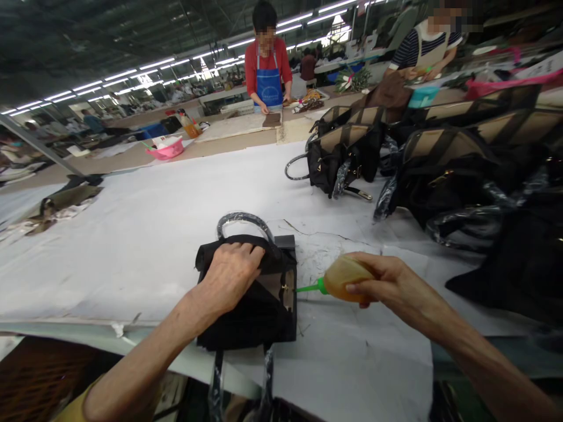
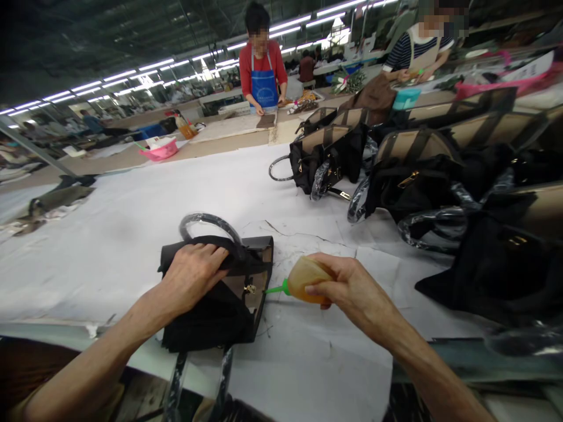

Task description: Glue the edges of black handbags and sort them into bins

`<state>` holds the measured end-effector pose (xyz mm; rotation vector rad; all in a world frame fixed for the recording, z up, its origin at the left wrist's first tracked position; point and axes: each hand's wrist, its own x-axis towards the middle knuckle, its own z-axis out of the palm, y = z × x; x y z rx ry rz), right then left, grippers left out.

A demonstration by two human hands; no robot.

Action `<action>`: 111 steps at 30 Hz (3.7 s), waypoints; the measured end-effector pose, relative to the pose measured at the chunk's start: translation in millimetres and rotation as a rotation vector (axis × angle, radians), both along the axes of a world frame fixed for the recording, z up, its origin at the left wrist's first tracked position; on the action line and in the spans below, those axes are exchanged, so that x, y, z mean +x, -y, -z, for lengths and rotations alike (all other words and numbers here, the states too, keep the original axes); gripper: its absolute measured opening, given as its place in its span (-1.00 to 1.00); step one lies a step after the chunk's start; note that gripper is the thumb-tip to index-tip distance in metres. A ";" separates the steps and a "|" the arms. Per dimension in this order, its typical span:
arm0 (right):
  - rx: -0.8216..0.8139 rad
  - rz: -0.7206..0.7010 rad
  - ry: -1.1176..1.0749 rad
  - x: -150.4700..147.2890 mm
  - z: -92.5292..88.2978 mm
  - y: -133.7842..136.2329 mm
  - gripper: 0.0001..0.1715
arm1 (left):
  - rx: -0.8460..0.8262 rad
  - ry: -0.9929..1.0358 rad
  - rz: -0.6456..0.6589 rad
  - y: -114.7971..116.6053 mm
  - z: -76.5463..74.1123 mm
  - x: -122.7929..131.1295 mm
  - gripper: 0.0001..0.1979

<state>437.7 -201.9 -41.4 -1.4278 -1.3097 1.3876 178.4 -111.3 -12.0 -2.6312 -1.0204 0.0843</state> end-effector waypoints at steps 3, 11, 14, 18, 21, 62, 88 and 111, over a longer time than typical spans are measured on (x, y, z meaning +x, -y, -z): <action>-0.004 0.000 -0.029 3.0 0.0 2.1 -0.69 | -0.005 -0.014 -0.010 -0.2 -2.2 1.6 -0.98; 0.018 0.044 -0.041 0.1 7.7 0.3 -0.65 | -0.005 -0.033 -0.022 1.2 -1.7 1.7 -0.96; 0.009 0.042 -0.041 -1.0 9.5 1.9 -0.63 | -0.005 -0.037 -0.024 0.8 -1.3 2.0 -0.96; -0.002 -0.003 -0.074 0.1 5.4 7.4 -0.72 | 0.002 -0.031 -0.024 -0.7 -1.1 2.7 -0.96; -0.013 -0.031 -0.100 0.8 2.2 11.9 -0.75 | 0.006 -0.031 -0.023 -0.7 -1.0 2.7 -0.96; -0.084 0.035 -0.276 8.8 18.2 42.7 -0.66 | 0.092 -0.051 0.004 -2.8 3.7 2.0 -0.91; -0.223 0.095 -0.412 0.9 40.8 58.0 -0.62 | 0.024 -0.094 -0.032 -1.4 -2.5 3.9 -0.92; 0.021 0.189 0.141 -5.1 10.7 34.9 -0.61 | -0.090 -0.051 -0.027 -13.5 -15.1 3.3 -0.91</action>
